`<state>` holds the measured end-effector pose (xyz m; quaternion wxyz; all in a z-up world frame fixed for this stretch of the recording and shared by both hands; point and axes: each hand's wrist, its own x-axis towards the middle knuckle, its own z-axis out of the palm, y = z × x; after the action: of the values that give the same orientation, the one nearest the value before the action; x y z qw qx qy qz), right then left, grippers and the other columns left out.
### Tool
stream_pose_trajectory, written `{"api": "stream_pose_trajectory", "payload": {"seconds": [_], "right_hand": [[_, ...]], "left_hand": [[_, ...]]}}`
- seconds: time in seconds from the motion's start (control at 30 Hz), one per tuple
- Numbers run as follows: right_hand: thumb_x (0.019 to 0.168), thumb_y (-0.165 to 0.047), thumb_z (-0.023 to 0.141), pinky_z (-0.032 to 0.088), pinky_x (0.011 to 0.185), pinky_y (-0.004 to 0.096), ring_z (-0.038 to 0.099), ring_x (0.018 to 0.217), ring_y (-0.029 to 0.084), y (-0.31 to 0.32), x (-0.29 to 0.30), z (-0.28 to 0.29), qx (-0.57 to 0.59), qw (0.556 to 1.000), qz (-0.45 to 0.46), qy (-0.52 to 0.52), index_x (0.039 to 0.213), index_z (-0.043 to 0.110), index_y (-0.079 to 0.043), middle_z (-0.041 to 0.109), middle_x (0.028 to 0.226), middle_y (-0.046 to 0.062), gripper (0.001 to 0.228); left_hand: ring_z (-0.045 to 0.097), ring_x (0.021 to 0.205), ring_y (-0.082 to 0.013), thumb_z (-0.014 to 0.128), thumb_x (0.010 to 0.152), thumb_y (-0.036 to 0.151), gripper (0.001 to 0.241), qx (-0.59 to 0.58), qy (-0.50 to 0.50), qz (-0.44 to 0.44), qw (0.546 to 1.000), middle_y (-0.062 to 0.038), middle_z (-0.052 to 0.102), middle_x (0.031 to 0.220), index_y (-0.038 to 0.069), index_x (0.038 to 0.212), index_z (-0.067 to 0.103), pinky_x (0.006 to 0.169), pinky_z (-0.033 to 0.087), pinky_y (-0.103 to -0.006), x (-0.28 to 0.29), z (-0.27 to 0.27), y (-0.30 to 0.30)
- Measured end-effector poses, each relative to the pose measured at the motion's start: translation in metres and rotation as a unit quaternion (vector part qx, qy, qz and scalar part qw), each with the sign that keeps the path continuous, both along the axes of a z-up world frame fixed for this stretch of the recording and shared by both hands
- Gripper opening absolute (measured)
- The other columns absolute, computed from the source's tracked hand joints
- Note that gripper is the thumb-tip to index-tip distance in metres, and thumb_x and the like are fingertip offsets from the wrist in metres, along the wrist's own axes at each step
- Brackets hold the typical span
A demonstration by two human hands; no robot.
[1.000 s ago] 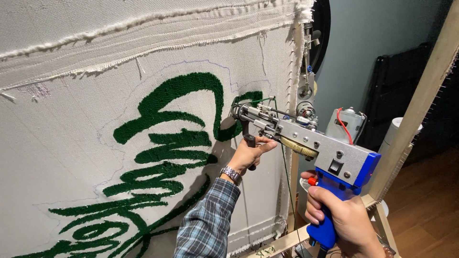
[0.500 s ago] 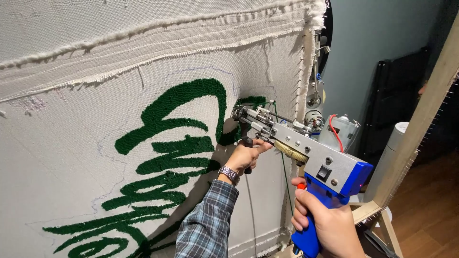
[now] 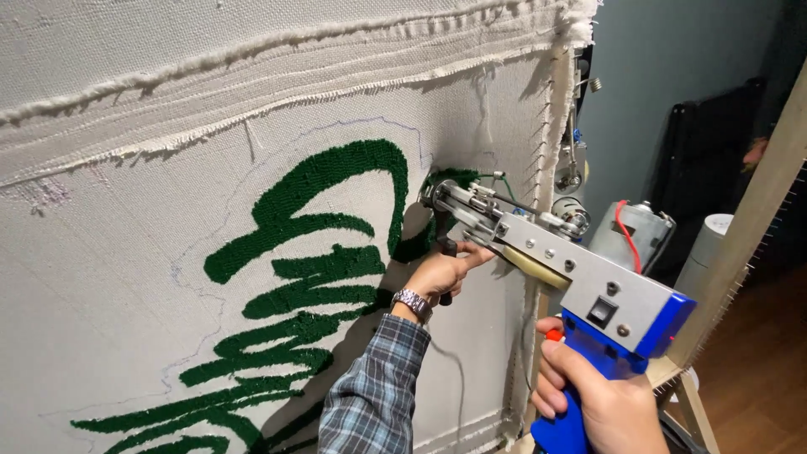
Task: Using a tufting gun to fill in a rug design with green yarn, handling yarn supplies, and trimming with scissors.
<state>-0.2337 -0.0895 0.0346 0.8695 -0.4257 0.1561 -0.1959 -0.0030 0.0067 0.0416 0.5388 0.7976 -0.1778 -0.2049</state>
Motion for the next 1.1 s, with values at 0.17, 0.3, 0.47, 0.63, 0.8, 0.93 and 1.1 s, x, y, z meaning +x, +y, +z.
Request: {"api": "stream_pose_trajectory", "payload": {"seconds": [0.17, 0.3, 0.47, 0.63, 0.8, 0.93, 1.1], "right_hand": [[0.098, 0.003, 0.056, 0.03, 0.046, 0.044, 0.032, 0.044, 0.031, -0.02, -0.005, -0.014, -0.006, 1.0, 0.016, 0.018, 0.124, 0.066, 0.01, 0.03, 0.057, 0.02, 0.029], [0.096, 0.004, 0.056, 0.027, 0.043, 0.041, 0.03, 0.043, 0.025, -0.037, -0.015, -0.023, -0.026, 0.999, 0.03, -0.005, 0.126, 0.067, 0.015, 0.027, 0.055, 0.015, 0.034], [0.098, 0.002, 0.056, 0.028, 0.039, 0.042, 0.03, 0.04, 0.026, -0.089, -0.033, -0.061, -0.062, 0.993, 0.064, -0.078, 0.098, 0.053, 0.01, 0.03, 0.051, 0.015, 0.008], [0.1, 0.0, 0.058, 0.033, 0.038, 0.041, 0.034, 0.039, 0.024, -0.124, -0.057, -0.07, -0.113, 0.983, 0.099, -0.109, 0.06, 0.042, 0.003, 0.035, 0.046, 0.015, 0.043], [0.101, -0.002, 0.057, 0.032, 0.039, 0.043, 0.032, 0.039, 0.025, -0.149, -0.073, -0.076, -0.102, 0.988, 0.094, -0.071, 0.065, 0.043, 0.003, 0.037, 0.049, 0.017, 0.04], [0.101, -0.003, 0.059, 0.031, 0.04, 0.042, 0.032, 0.04, 0.026, -0.167, -0.085, -0.081, -0.113, 0.989, 0.068, -0.069, 0.063, 0.04, 0.002, 0.035, 0.049, 0.016, 0.043], [0.106, -0.022, 0.059, 0.034, 0.041, 0.052, 0.042, 0.04, 0.036, -0.207, -0.085, -0.114, -0.128, 0.984, 0.099, -0.07, 0.072, 0.049, 0.011, 0.039, 0.049, 0.026, 0.048]], "left_hand": [[0.025, 0.045, -0.0055, 0.082, 0.082, 0.042, 0.027, -0.111, 0.026, -0.046, 0.992, 0.006, 0.044, 0.061, 0.021, 0.091, 0.069, 0.043, 0.017, -0.0236, 0.015, -0.031, -0.013], [0.079, 0.088, -0.0246, 0.089, 0.071, 0.031, 0.041, -0.191, 0.075, -0.113, 0.972, -0.013, 0.078, 0.123, 0.006, 0.103, 0.08, 0.047, 0.039, -0.0158, 0.023, -0.043, -0.023], [0.055, 0.059, -0.0089, 0.085, 0.073, 0.043, 0.05, -0.104, 0.042, -0.154, 0.982, -0.012, 0.073, 0.073, 0.01, 0.107, 0.07, 0.06, 0.04, -0.0239, 0.007, -0.041, -0.045], [0.062, 0.062, -0.0063, 0.075, 0.092, 0.039, 0.034, -0.12, -0.037, -0.243, 0.962, -0.005, 0.07, 0.069, 0.013, 0.114, 0.081, 0.054, 0.038, -0.018, -0.016, -0.036, -0.062], [0.062, 0.062, -0.0071, 0.08, 0.09, 0.026, 0.024, -0.184, -0.023, -0.244, 0.952, -0.01, 0.079, 0.107, 0.006, 0.102, 0.081, 0.055, 0.055, -0.0163, -0.032, -0.038, -0.084], [0.065, 0.066, -0.0095, 0.078, 0.092, 0.019, 0.03, -0.211, -0.013, -0.283, 0.935, -0.02, 0.076, 0.12, -0.002, 0.114, 0.076, 0.058, 0.057, -0.0193, -0.045, -0.042, -0.09], [0.075, 0.104, -0.0241, 0.067, 0.101, 0.009, 0.035, -0.275, 0.031, -0.314, 0.908, -0.027, 0.067, 0.135, -0.012, 0.129, 0.063, 0.062, 0.064, -0.0223, -0.055, -0.07, -0.084]]}}
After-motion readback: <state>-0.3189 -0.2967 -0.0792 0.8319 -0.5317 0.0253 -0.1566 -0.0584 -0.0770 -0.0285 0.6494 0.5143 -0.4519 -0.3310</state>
